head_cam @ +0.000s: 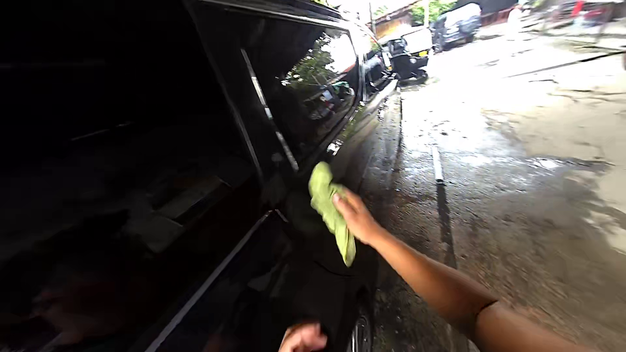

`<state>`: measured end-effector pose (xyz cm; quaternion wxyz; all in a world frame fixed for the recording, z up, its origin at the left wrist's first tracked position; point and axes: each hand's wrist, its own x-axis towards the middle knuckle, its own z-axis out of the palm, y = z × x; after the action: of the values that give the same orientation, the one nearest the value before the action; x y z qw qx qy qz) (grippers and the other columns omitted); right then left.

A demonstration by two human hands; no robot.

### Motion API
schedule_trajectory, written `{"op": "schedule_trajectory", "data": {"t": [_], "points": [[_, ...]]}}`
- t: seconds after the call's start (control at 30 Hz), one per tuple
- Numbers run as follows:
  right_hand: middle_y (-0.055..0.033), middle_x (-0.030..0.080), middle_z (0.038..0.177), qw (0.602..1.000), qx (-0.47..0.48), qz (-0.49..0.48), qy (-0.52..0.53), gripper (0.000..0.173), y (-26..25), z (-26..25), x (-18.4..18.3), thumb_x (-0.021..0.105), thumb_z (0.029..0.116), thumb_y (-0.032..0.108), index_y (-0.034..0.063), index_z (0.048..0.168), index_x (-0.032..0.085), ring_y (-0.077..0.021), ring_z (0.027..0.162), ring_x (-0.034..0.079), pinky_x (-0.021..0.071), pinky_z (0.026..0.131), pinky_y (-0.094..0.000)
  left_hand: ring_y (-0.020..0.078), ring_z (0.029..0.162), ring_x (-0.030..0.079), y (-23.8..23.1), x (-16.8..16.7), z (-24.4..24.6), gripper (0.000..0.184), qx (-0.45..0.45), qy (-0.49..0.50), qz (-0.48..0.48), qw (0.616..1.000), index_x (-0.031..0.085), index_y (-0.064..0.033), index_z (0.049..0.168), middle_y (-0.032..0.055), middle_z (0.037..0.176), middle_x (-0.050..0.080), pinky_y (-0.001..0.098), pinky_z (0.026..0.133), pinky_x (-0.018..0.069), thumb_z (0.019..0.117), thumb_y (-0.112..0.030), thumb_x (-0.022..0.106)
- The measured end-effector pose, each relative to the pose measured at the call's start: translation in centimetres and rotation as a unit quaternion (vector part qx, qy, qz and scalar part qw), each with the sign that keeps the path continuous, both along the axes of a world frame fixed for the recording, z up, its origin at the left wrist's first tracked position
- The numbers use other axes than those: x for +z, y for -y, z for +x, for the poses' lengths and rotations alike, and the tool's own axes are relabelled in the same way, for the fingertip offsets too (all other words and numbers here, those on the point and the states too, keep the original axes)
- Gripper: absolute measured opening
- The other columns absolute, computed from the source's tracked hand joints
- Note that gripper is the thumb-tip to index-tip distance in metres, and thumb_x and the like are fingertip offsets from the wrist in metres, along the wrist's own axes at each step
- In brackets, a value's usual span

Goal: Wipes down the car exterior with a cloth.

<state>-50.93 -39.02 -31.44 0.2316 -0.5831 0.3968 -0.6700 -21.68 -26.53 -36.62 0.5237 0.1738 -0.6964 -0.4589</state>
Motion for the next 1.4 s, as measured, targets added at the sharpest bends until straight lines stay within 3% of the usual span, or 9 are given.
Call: {"op": "schedule_trajectory", "data": {"t": [0.07,0.13,0.2,0.37,0.5,0.63,0.97,1.17,1.4], "points": [[-0.01,0.068,0.126,0.986,0.139,0.027,-0.091,0.05,-5.0,0.3,-2.9,0.039,0.1099,0.04,0.0031,0.139,0.058,-0.0129,0.116,0.065,0.0535,0.105,-0.0381,0.0352,0.132,0.056,1.7,-2.6,-4.7,0.082,-0.136,-0.118,0.205,0.962,0.043,-0.0088,0.153,0.0181,0.15,0.052,0.0524,0.11,0.0468,0.0973,-0.069,0.047],[-0.0054,0.058,0.148,0.933,0.273,0.032,-0.231,0.061,-7.6,-0.4,-5.5,0.029,0.109,0.052,0.0122,0.143,0.06,-0.0179,0.143,0.048,0.0342,0.123,-0.0477,0.0259,0.119,0.066,2.5,-2.8,-9.1,0.076,-0.145,-0.217,0.344,0.902,0.06,-0.0216,0.139,0.0093,0.132,0.068,0.0484,0.102,0.0534,0.0882,-0.078,0.053],[-0.0056,0.048,0.158,0.915,0.278,0.011,-0.293,0.055,-7.7,-3.1,-8.1,0.031,0.1097,0.051,0.0193,0.139,0.065,-0.0257,0.154,0.03,0.0138,0.127,-0.0597,0.0191,0.101,0.074,3.8,-3.4,-13.1,0.056,-0.088,-0.234,0.404,0.88,0.072,-0.0181,0.118,0.0069,0.107,0.077,0.0439,0.09,0.0611,0.0992,-0.064,0.046],[-0.0091,0.064,0.14,0.978,0.167,0.116,-0.051,0.053,-5.4,-18.6,-11.6,0.034,0.1107,0.041,0.0044,0.133,0.065,-0.0214,0.133,0.058,0.0482,0.113,-0.0453,0.0226,0.096,0.074,7.2,-6.0,-25.6,0.031,0.08,-0.077,0.447,0.888,0.062,-0.0027,0.127,0.014,0.106,0.075,0.044,0.087,0.0622,0.1071,-0.023,0.05],[-0.0091,0.06,0.144,0.903,0.181,0.365,0.138,0.06,-5.5,-29.9,-17.0,0.043,0.1061,0.052,0.0128,0.151,0.049,-0.0243,0.13,0.059,0.05,0.107,-0.0474,0.0247,0.097,0.074,8.3,-6.0,-35.7,0.032,0.053,0.043,0.413,0.908,0.06,0.0019,0.128,0.0164,0.106,0.075,0.0436,0.089,0.0621,0.1017,-0.016,0.062],[-0.0109,0.071,0.117,0.824,0.206,0.454,0.269,0.053,-5.3,-36.7,-19.2,0.042,0.1068,0.052,0.0112,0.138,0.057,-0.0239,0.106,0.069,0.0577,0.092,-0.0486,0.0225,0.107,0.072,10.2,-5.7,-43.4,0.042,-0.035,0.144,0.371,0.917,0.057,-0.0006,0.135,0.0131,0.115,0.074,0.0429,0.098,0.0588,0.1007,-0.024,0.065],[-0.0118,0.074,0.11,0.859,0.195,0.437,0.181,0.047,6.6,-48.1,-20.3,0.065,0.0987,0.043,0.0069,0.129,0.064,-0.023,0.101,0.072,0.0592,0.092,-0.0464,0.0233,0.101,0.073,20.5,-10.3,-52.0,0.044,0.073,0.116,0.388,0.911,0.057,0.004,0.129,0.0154,0.108,0.075,0.0431,0.096,0.0595,0.0956,-0.02,0.072],[-0.0141,0.072,0.118,0.887,0.131,0.39,0.209,0.042,17.5,-56.9,-23.3,0.068,0.0979,0.028,0.0035,0.131,0.063,-0.0249,0.106,0.071,0.0588,0.094,-0.0462,0.0221,0.099,0.074,32.2,-14.5,-60.0,0.041,0.098,0.13,0.356,0.92,0.063,0.004,0.124,0.0149,0.106,0.075,0.042,0.095,0.0605,0.0925,-0.019,0.075],[-0.0151,0.069,0.112,0.912,0.009,0.354,0.208,0.043,25.7,-69.8,-22.5,0.073,0.0912,0.019,0.0035,0.127,0.056,-0.0246,0.096,0.07,0.0603,0.085,-0.0432,0.0158,0.094,0.073,46.9,-12.8,-73.1,0.027,0.059,0.229,0.245,0.94,0.07,-0.0039,0.115,0.008,0.103,0.076,0.0388,0.088,0.0618,0.09,-0.012,0.073]]}}
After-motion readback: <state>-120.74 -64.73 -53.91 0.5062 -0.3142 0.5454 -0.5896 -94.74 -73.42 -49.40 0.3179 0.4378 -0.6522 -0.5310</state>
